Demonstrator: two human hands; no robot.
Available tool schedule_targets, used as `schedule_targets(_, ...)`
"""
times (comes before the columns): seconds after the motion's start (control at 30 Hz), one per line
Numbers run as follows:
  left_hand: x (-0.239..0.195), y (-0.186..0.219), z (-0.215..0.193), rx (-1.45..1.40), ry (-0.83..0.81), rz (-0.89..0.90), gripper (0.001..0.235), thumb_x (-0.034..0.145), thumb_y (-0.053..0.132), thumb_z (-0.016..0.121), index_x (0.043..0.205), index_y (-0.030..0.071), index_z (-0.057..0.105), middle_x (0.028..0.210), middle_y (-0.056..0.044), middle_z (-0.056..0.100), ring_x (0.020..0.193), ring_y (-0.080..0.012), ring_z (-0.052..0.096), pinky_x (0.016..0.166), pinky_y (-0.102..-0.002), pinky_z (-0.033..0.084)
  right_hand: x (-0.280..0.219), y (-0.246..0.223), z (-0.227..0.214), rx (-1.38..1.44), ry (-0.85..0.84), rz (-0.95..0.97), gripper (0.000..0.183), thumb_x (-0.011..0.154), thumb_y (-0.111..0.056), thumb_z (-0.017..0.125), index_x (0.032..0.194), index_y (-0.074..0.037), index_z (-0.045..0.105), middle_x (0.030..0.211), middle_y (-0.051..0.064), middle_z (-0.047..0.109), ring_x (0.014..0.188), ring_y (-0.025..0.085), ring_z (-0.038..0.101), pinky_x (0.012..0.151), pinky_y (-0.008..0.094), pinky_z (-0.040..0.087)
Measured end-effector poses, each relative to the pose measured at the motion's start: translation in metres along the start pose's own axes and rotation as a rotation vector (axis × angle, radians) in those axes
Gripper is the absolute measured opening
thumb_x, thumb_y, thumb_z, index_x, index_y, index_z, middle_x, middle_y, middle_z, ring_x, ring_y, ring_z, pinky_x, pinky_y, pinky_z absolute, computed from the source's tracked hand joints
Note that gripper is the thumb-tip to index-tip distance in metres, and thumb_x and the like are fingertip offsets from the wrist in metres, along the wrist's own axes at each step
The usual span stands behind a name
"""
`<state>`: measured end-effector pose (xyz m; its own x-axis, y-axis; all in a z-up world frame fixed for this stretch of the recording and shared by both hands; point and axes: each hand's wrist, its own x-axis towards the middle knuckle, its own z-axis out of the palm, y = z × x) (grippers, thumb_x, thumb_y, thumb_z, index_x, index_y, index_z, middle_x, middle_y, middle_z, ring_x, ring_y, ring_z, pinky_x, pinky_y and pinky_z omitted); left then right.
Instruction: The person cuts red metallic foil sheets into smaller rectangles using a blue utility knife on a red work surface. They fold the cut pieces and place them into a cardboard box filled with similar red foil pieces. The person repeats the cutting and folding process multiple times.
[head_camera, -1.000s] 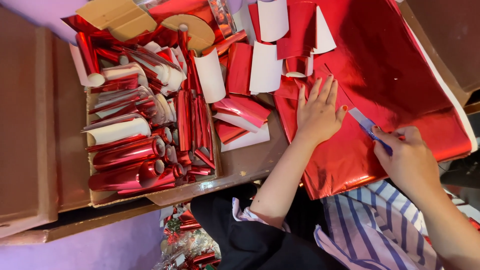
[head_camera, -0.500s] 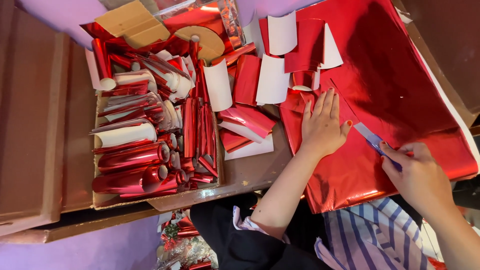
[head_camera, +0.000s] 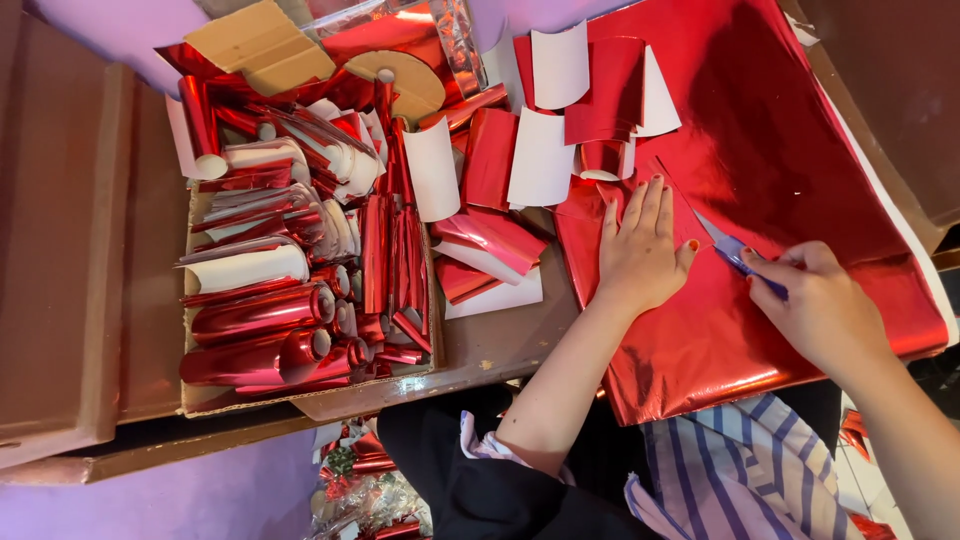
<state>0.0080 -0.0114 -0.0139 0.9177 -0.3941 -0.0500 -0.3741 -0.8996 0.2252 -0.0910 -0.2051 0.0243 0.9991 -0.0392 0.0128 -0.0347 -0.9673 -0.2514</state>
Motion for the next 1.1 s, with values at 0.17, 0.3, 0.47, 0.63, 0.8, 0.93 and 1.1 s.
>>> schedule_targets(0.17, 0.0, 0.0, 0.002, 0.004, 0.031, 0.0, 0.078, 0.101, 0.054, 0.028, 0.163, 0.007, 0.017, 0.174, -0.004, 0.011, 0.16, -0.0184, 0.008, 0.128, -0.05, 0.007, 0.022, -0.001, -0.003, 0.036, -0.059, 0.006, 0.038, 0.099, -0.03, 0.069, 0.136, -0.031, 0.072, 0.116, 0.001, 0.056, 0.076, 0.022, 0.067, 0.041, 0.042, 0.054)
schedule_targets(0.3, -0.001, 0.0, 0.004, 0.025, 0.071, 0.005, 0.079, 0.101, 0.054, 0.03, 0.163, 0.007, 0.019, 0.173, -0.004, 0.015, 0.16, -0.018, 0.012, 0.128, -0.05, 0.01, 0.04, -0.005, -0.002, 0.045, -0.085, 0.0, 0.037, 0.098, -0.029, 0.07, 0.135, -0.031, 0.073, 0.114, 0.003, 0.057, 0.077, 0.026, 0.065, 0.04, 0.045, 0.052)
schedule_targets(0.47, -0.001, 0.0, -0.002, 0.025, 0.034, 0.006, 0.079, 0.101, 0.054, 0.028, 0.163, 0.007, 0.017, 0.173, -0.005, 0.013, 0.16, -0.0179, 0.01, 0.128, -0.05, 0.007, 0.06, -0.006, 0.0, 0.056, -0.1, -0.013, 0.038, 0.097, -0.03, 0.071, 0.135, -0.031, 0.073, 0.113, 0.003, 0.056, 0.079, 0.025, 0.066, 0.045, 0.045, 0.054)
schedule_targets(0.63, -0.001, 0.0, -0.001, 0.035, 0.028, 0.009, 0.079, 0.102, 0.055, 0.027, 0.163, 0.007, 0.016, 0.174, -0.004, 0.012, 0.16, -0.0184, 0.009, 0.128, -0.05, 0.009, 0.08, -0.005, 0.011, 0.08, -0.059, -0.077, 0.035, 0.098, -0.027, 0.071, 0.134, -0.028, 0.075, 0.11, 0.005, 0.057, 0.077, 0.025, 0.064, 0.041, 0.043, 0.05)
schedule_targets(0.8, -0.004, -0.004, -0.008, -0.028, 0.085, 0.035, 0.079, 0.1, 0.053, 0.037, 0.162, 0.006, 0.024, 0.172, -0.007, 0.021, 0.159, -0.0201, 0.019, 0.128, -0.052, 0.014, 0.103, -0.012, 0.018, 0.142, -0.017, -0.093, 0.039, 0.098, -0.023, 0.073, 0.137, -0.023, 0.074, 0.112, 0.012, 0.055, 0.077, 0.034, 0.066, 0.049, 0.049, 0.055)
schedule_targets(0.93, -0.015, -0.003, -0.04, -0.196, 0.02, 0.028, 0.082, 0.092, 0.072, 0.027, 0.16, 0.026, 0.032, 0.173, -0.008, 0.019, 0.162, -0.0251, 0.006, 0.126, -0.06, 0.001, 0.127, 0.005, 0.053, -0.001, 0.25, -0.197, 0.037, 0.101, -0.021, 0.073, 0.137, -0.021, 0.077, 0.107, 0.013, 0.054, 0.083, 0.038, 0.063, 0.047, 0.05, 0.057)
schedule_targets(1.1, -0.021, -0.005, -0.033, -0.211, 0.34, 0.104, 0.038, 0.094, 0.051, 0.057, 0.126, 0.038, 0.071, 0.16, -0.013, 0.045, 0.158, -0.0317, 0.03, 0.126, -0.071, 0.011, 0.135, 0.001, 0.05, -0.139, 0.231, -0.105, 0.054, 0.103, -0.031, 0.058, 0.154, -0.015, 0.059, 0.121, 0.019, 0.053, 0.103, 0.043, 0.047, 0.077, 0.06, 0.05)
